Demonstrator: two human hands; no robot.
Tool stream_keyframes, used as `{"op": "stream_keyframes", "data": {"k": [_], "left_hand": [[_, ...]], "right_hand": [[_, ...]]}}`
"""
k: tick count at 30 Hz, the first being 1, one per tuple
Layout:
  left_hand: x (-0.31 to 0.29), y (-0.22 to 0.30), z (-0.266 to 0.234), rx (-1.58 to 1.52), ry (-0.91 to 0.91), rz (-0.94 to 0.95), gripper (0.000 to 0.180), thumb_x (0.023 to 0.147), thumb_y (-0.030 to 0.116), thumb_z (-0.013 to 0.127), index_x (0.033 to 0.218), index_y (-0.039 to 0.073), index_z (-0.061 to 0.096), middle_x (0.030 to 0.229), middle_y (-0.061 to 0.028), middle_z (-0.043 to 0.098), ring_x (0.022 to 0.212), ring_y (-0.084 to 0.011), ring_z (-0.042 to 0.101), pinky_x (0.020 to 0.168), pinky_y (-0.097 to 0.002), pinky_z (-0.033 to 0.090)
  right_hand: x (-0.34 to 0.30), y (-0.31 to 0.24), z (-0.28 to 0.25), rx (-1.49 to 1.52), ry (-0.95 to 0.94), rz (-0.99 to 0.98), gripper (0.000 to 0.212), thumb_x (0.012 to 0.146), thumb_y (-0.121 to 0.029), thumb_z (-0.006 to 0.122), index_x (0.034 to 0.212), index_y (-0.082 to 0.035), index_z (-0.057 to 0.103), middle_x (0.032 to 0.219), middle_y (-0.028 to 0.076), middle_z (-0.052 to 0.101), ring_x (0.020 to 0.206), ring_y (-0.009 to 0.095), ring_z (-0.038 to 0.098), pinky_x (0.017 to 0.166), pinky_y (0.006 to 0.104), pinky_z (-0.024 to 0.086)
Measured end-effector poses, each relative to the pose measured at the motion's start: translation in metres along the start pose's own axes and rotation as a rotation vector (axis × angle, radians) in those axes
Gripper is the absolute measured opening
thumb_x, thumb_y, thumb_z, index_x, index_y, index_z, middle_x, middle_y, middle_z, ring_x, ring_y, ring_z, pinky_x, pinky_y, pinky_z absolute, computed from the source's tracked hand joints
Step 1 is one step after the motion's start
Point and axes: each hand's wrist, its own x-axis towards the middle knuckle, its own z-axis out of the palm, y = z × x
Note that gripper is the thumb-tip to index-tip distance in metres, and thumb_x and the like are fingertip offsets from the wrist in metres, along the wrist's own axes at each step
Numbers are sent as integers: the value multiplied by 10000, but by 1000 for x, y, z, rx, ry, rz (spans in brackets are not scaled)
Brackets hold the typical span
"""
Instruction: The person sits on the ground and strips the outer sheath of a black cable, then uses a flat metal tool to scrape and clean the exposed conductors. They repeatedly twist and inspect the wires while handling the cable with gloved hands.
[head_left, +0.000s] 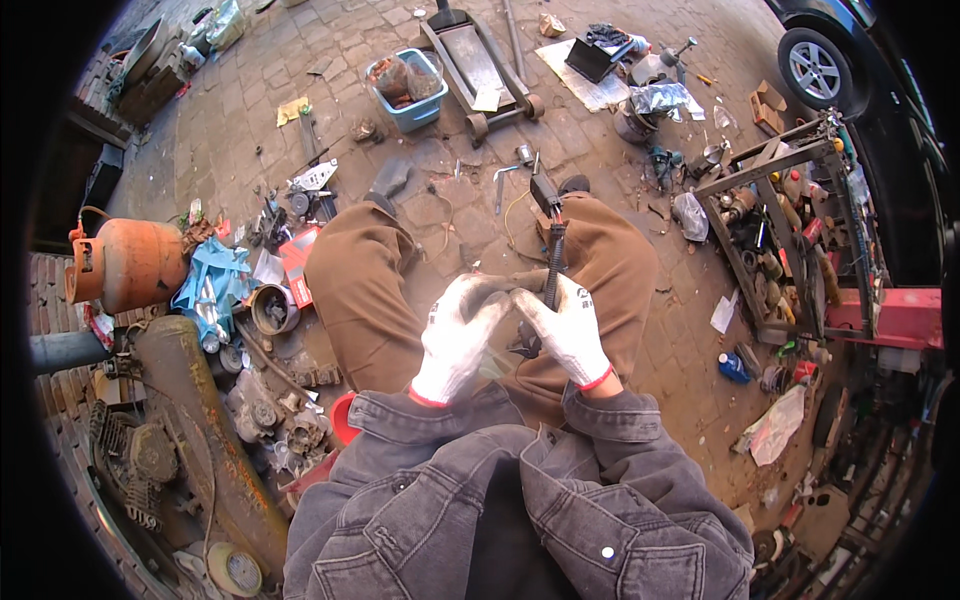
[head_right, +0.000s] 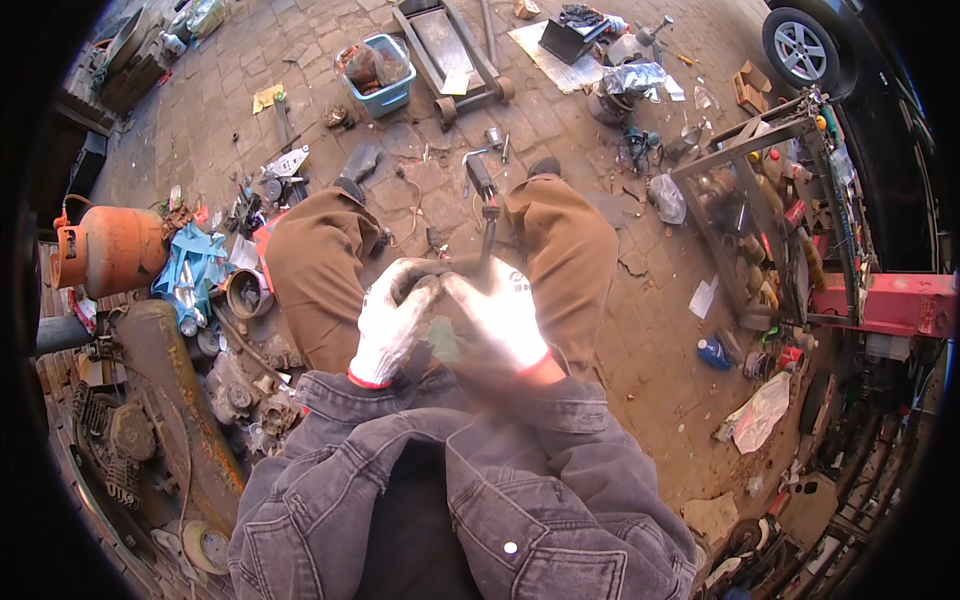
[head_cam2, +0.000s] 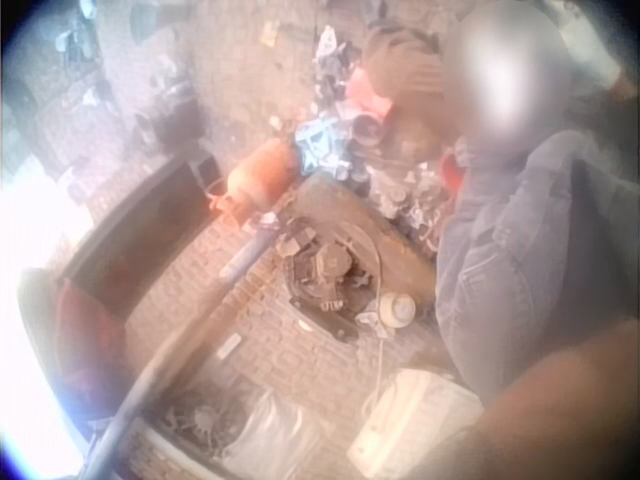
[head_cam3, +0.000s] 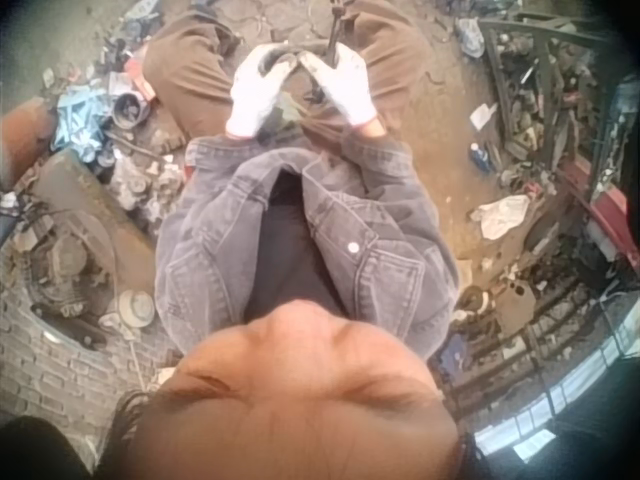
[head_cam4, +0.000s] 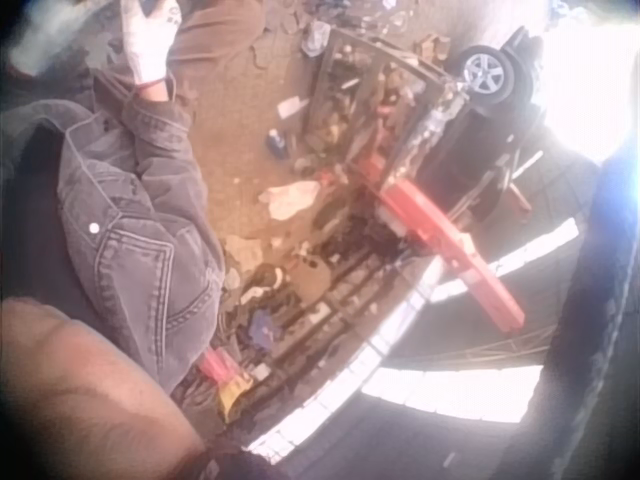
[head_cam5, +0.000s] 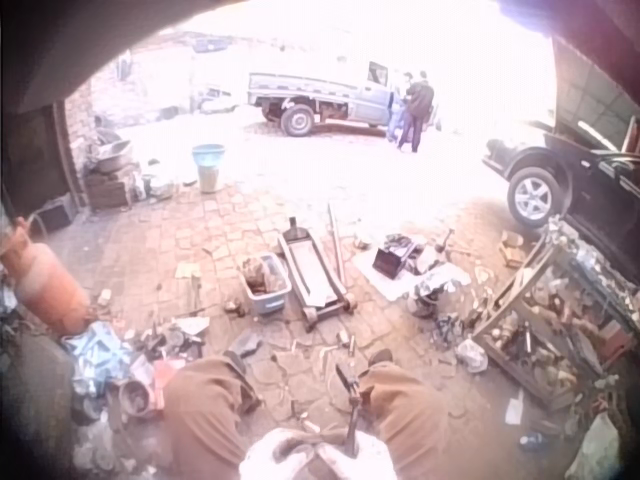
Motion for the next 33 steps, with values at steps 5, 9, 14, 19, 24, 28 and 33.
{"op": "stream_keyframes", "data": {"k": [5, 9, 14, 19, 24, 28, 33], "left_hand": [[1, -9, -1, -100, 102, -61, 169, 952, 29, 589, 1101, -10, 659, 996, -52, 690, 912, -97, 613, 844, -252, 498], [6, -17, -9, 94, 139, -64, 107, 907, 59, 677, 995, 2, 693, 988, -86, 698, 900, -160, 659, 829, -305, 526], [7, -30, -13, 41, 124, 29, 144, 863, 84, 708, 993, 24, 724, 1073, -124, 671, 986, -223, 674, 868, -339, 535], [10, -40, -12, 309, 180, 31, 169, 805, 79, 727, 971, 53, 737, 1187, -146, 639, 1060, -310, 650, 893, -400, 537], [8, -37, -5, 599, 219, 254, 350, 777, 101, 747, 1121, 81, 687, 1211, -148, 627, 1083, -338, 631, 916, -433, 532], [5, -21, -2, 26, -107, 10, 418, 857, 107, 689, 1263, 46, 614, 1260, -148, 620, 1157, -286, 612, 1009, -371, 492], [-3, 2, 14, 236, -342, 408, 477, 812, 193, 727, 1242, 18, 617, 1220, -159, 648, 1122, -271, 643, 971, -370, 506]], "right_hand": [[1, -6, -7, 126, -85, 281, 341, 909, -227, 687, 1178, -20, 654, 829, 43, 650, 673, 150, 577, 606, 289, 483], [2, -3, -16, 17, -95, 382, 415, 776, -78, 717, 1181, -77, 626, 1006, 168, 696, 866, 333, 690, 775, 405, 552], [1, 10, -22, 705, 9, 336, 357, 991, -345, 583, 1125, -17, 636, 1042, 121, 705, 840, 268, 686, 739, 386, 559], [-3, 14, -29, 1272, -84, 356, 652, 1007, -636, 459, 1120, -22, 644, 659, 16, 535, 550, 163, 483, 545, 341, 422], [4, 12, -30, 1623, -190, 223, 597, 1030, -594, 431, 1183, -63, 656, 510, -42, 319, 465, 134, 295, 490, 333, 279], [5, 7, -30, 1707, -140, 204, 588, 1034, -592, 427, 1152, -66, 662, 541, -33, 348, 514, 131, 333, 523, 327, 292], [7, 1, -31, 1441, 318, 482, 546, 1024, -572, 492, 1161, -67, 649, 625, -32, 436, 623, 142, 434, 628, 327, 394]]}}
